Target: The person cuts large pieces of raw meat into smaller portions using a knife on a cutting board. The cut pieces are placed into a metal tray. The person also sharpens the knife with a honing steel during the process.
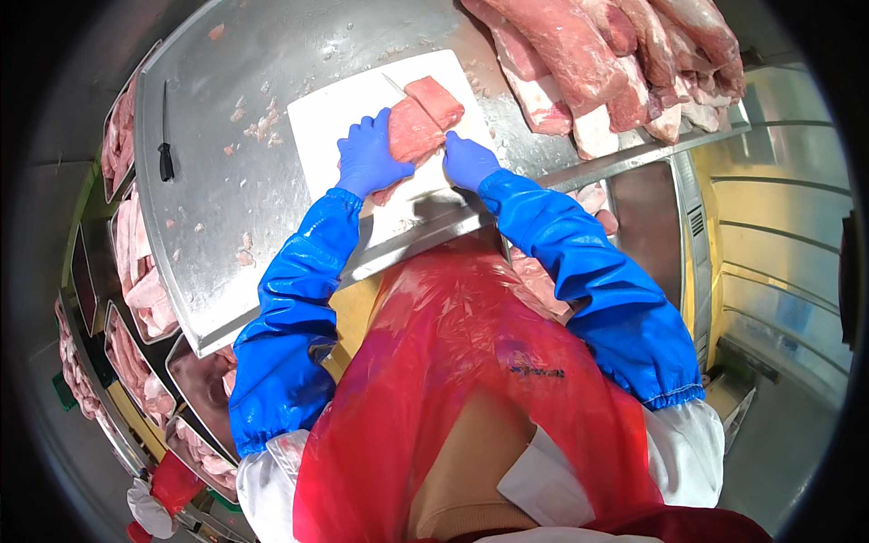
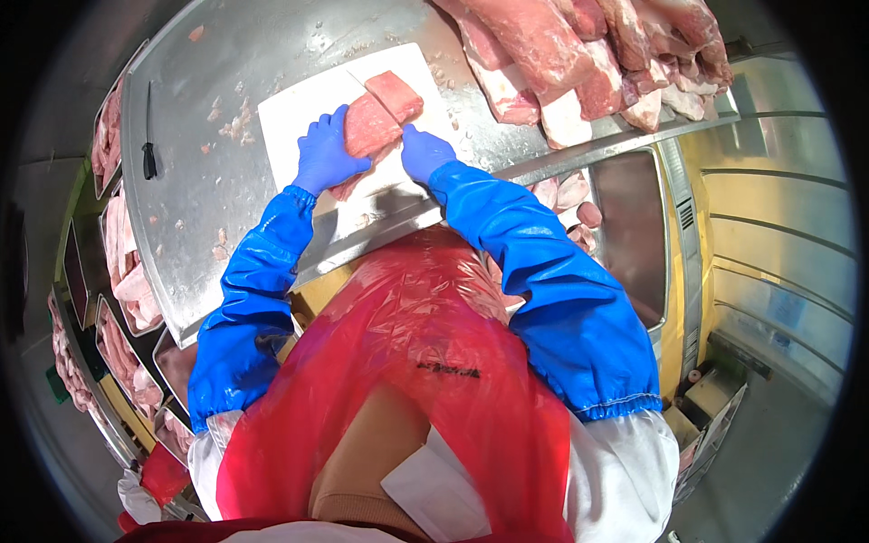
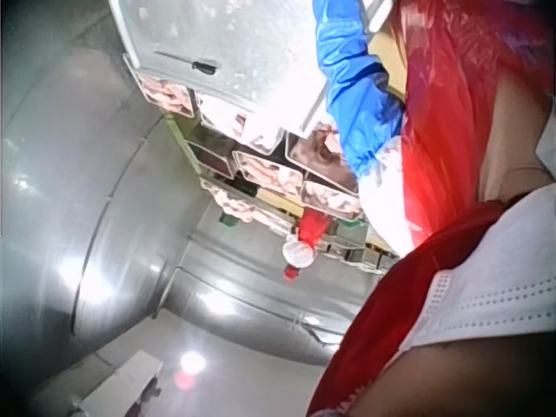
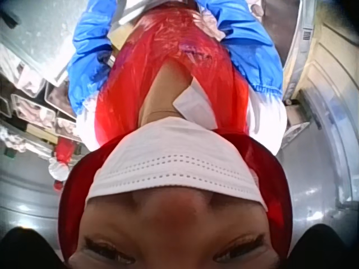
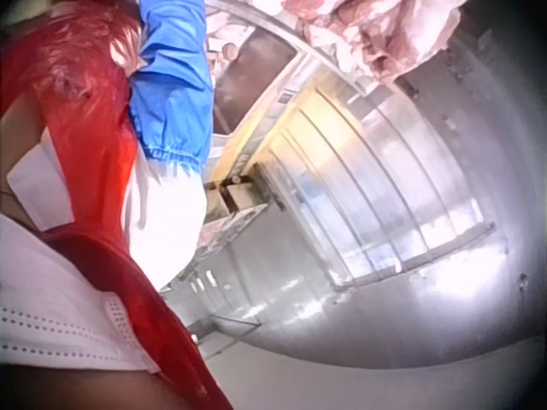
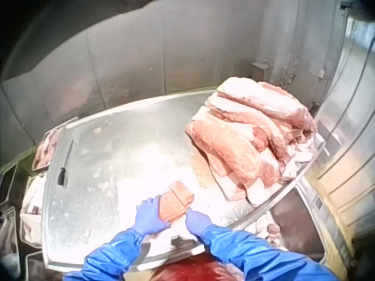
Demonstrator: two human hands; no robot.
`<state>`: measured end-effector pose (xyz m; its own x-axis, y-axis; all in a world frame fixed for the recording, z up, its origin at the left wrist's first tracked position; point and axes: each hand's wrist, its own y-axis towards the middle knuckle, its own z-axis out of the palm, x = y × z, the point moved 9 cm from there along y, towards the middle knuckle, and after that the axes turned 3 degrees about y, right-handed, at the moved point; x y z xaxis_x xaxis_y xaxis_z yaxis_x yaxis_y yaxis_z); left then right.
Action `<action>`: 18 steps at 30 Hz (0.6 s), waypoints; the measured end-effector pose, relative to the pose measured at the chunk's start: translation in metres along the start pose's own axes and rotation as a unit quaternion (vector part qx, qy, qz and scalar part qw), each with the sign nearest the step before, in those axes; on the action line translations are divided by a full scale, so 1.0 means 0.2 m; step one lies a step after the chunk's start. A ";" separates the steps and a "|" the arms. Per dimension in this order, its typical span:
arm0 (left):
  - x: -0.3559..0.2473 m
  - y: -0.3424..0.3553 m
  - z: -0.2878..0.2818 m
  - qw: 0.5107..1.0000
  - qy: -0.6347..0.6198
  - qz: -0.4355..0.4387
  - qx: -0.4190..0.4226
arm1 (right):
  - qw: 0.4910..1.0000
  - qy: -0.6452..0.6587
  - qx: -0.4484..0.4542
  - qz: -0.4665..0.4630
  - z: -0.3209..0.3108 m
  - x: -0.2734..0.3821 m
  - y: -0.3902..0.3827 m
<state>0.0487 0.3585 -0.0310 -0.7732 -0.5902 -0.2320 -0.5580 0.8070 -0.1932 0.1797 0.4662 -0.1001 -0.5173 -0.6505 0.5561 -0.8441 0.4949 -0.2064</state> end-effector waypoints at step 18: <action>-0.37 0.36 0.31 0.929 -0.335 0.117 -0.105 | 0.930 0.320 -0.180 0.021 -0.53 -0.38 -0.39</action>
<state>0.0843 0.4584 -0.0870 -0.5590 -0.2224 -0.7988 -0.4992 0.8595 0.1100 0.2990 0.5372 -0.0414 -0.2607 -0.2072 0.9429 -0.6635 0.7479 -0.0191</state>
